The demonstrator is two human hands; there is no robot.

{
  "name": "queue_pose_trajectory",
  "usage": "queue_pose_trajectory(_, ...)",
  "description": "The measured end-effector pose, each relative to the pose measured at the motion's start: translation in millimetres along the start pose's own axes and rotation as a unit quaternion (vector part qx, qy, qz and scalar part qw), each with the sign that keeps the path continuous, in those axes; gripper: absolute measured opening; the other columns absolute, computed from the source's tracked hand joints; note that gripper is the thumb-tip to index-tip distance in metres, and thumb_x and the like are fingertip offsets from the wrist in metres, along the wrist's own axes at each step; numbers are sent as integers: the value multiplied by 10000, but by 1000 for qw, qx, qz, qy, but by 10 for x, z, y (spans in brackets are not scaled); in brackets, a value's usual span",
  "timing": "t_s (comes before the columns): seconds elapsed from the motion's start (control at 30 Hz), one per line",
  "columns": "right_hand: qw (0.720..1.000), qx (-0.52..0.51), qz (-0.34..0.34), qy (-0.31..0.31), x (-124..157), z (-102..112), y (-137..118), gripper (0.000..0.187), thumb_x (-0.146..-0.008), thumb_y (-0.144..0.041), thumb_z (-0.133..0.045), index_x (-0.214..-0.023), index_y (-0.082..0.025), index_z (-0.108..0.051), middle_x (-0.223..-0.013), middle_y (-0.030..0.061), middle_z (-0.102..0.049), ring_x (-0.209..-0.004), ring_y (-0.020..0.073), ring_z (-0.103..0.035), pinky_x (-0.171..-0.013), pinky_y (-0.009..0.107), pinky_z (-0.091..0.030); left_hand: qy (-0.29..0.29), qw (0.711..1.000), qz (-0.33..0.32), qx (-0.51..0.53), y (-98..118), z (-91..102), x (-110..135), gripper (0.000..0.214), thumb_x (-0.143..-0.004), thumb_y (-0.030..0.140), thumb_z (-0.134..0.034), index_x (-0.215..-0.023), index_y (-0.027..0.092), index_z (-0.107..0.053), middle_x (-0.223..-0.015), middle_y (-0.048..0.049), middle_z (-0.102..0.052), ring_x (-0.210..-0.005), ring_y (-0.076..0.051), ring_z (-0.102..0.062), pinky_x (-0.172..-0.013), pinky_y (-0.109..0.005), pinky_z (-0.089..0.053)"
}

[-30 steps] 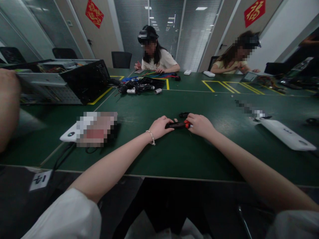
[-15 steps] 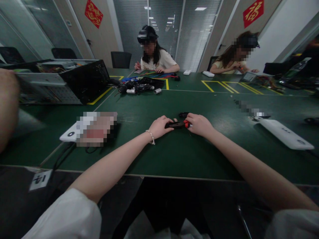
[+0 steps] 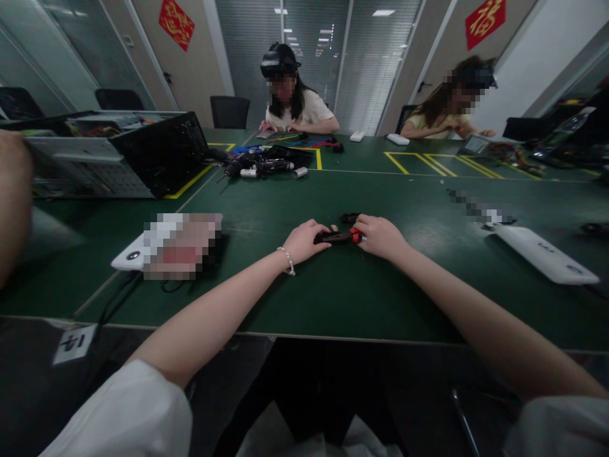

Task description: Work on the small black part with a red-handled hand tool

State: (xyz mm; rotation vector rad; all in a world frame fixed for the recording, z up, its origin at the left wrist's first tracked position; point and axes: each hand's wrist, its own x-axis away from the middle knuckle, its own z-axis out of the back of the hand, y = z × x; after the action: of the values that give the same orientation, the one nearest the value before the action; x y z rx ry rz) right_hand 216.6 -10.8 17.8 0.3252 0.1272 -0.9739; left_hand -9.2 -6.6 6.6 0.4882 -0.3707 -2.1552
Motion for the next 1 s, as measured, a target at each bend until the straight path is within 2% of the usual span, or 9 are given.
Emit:
queue_pose_trajectory(0.33, 999, 43, 17, 16, -3, 25, 10, 212, -729, -206, -502, -894, -127, -610, -942, 103, -573, -783, 192, -522, -660, 295, -352, 4, 1000, -5, 0, -14, -14, -11, 329, -776, 349, -598, -1064, 190, -592, -972, -56, -544, -859, -187, -545, -763, -317, -456)
queue_pose_trajectory(0.6, 1000, -4, 4, 7, -8, -41, 25, 205, -748, -227, -489, -879, -132, -615, -921, 85, -571, -754, 170, -530, -659, 276, -369, 2, 1000, 1, 0, 0, 1, -5, 332, -774, 348, -603, -1063, 185, -590, -976, -58, -547, -848, -186, -546, -751, -314, -459)
queue_pose_trajectory(1.0, 999, 19, 16, 20, -4, -11, 29, 225, -738, -215, -512, -917, -124, -612, -950, 97, -567, -787, 185, -516, -674, 289, -359, 0, 1000, 3, 8, -4, -3, -7, 339, -773, 346, -603, -1071, 184, -588, -991, -62, -543, -844, -184, -548, -759, -325, -460)
